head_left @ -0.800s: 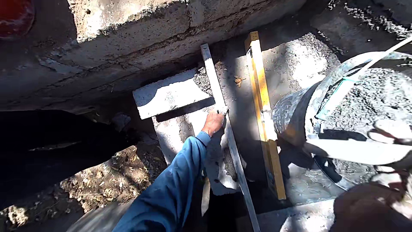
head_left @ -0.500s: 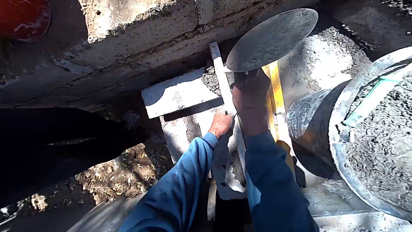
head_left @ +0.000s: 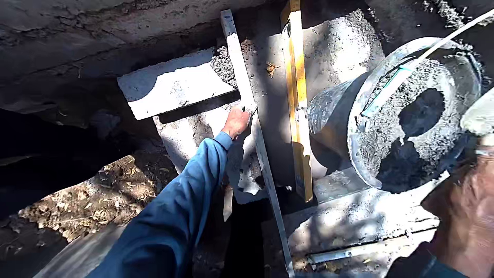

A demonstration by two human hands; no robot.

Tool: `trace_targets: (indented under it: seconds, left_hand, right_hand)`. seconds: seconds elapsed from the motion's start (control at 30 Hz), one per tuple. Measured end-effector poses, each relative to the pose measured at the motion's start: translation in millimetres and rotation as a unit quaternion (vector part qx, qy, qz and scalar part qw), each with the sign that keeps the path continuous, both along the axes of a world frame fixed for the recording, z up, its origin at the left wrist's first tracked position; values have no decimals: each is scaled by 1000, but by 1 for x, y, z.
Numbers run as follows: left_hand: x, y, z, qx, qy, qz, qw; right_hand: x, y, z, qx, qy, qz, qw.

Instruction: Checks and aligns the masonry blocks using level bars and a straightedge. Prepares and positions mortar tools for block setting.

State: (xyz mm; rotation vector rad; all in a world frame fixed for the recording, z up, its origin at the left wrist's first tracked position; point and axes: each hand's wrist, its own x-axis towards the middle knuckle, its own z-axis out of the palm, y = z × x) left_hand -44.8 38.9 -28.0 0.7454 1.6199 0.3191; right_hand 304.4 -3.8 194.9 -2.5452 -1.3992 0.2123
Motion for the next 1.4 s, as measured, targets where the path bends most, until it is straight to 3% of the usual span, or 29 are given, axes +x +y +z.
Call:
trace_targets:
  seconds: [0.07, 0.13, 0.2, 0.23, 0.33, 0.37, 0.43, 0.57, 0.7, 0.8, 0.9, 1.13, 1.27, 1.4]
  left_hand:
    - [-2, -2, -2, 11, -5, 4, 1000]
    - [-3, -4, -4, 29, -16, 20, 999]
    - [-4, -11, -7, 50, -21, 35, 998]
    - [-3, -18, -10, 61, -19, 38, 997]
    - [2, -39, -6, 67, -6, 20, 998]
    - [4, -43, -4, 69, -2, 9, 998]
    - [7, -48, -1, 78, 8, -10, 997]
    - [8, -47, 3, 69, 11, -13, 997]
    - [5, -45, 1, 58, -8, -3, 998]
    - [3, -50, 11, 46, -27, 31, 998]
    - [0, -55, 27, 18, -64, 81, 994]
    - [-2, -69, 22, 10, -97, 109, 989]
    - [3, -69, -1, 32, -95, 127, 987]
    - [-4, -69, 24, 23, -86, 98, 991]
  right_hand:
    - [2, 4, -12, -51, -75, 31, 995]
    - [-29, -9, -13, 34, -119, 102, 987]
    - [-87, -34, -18, 126, -89, 235, 960]
    - [-117, -48, -29, 77, -54, 265, 960]
    - [-147, -68, -89, -260, 42, 184, 947]
    - [-144, -66, -112, -317, 49, 147, 936]
    - [-132, -68, -146, -341, 33, 102, 934]
    - [-112, -70, -189, -232, 59, 77, 968]
    - [-130, -84, -163, -236, 95, 66, 965]
    - [-156, -117, -148, -104, 147, 102, 978]
    - [-178, -138, -151, -53, 180, 117, 975]
    - [-197, -134, -160, -83, 150, 160, 972]
    - [-204, -129, -163, -93, 124, 161, 975]
    - [-208, -126, -166, -130, 94, 150, 976]
